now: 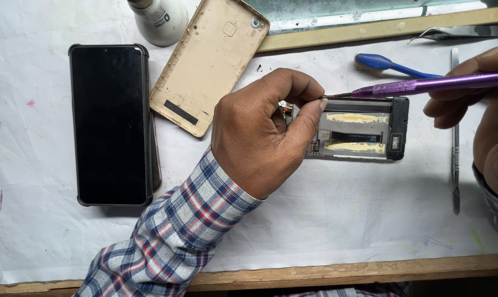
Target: The person cleans the internal chassis of a disassembled smartphone with a blue brush, then pries at the frame edge with a small tool, works on internal components with a purple precision screwdriver, and finally aligns the gold back cover onto the phone body. Another phone and the removed back cover rest on the workbench throughout.
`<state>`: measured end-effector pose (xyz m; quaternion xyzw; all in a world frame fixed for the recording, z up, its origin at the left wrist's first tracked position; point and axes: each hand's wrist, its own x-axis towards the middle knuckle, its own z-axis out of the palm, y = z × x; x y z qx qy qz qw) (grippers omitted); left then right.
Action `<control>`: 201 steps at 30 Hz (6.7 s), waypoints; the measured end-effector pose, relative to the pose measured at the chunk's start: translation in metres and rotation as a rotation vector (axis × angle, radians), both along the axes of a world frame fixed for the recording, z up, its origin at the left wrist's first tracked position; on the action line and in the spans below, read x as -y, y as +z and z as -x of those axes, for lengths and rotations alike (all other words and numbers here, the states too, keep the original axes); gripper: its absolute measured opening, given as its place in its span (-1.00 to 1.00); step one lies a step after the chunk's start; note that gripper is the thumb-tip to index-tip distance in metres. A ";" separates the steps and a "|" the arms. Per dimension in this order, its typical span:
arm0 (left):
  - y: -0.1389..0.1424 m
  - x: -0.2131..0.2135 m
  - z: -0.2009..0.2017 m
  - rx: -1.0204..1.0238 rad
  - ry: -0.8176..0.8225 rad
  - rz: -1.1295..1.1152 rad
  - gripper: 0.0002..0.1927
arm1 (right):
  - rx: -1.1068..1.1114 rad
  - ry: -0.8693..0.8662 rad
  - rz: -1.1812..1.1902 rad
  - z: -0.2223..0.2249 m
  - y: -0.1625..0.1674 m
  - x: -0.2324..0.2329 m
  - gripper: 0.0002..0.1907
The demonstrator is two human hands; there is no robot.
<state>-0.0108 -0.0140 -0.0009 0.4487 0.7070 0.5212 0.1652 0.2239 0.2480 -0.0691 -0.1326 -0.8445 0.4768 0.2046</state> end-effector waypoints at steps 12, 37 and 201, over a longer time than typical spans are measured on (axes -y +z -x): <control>0.006 0.001 0.001 -0.053 0.011 0.033 -0.75 | -0.013 0.000 -0.027 -0.001 -0.001 0.002 -0.36; 0.007 0.008 0.011 -0.597 -0.218 0.210 -0.19 | -0.113 0.236 -0.479 -0.026 -0.009 -0.052 -0.60; -0.009 -0.023 -0.022 -0.300 -0.238 -0.118 -0.79 | 0.059 0.286 -0.352 0.060 0.101 0.055 -0.83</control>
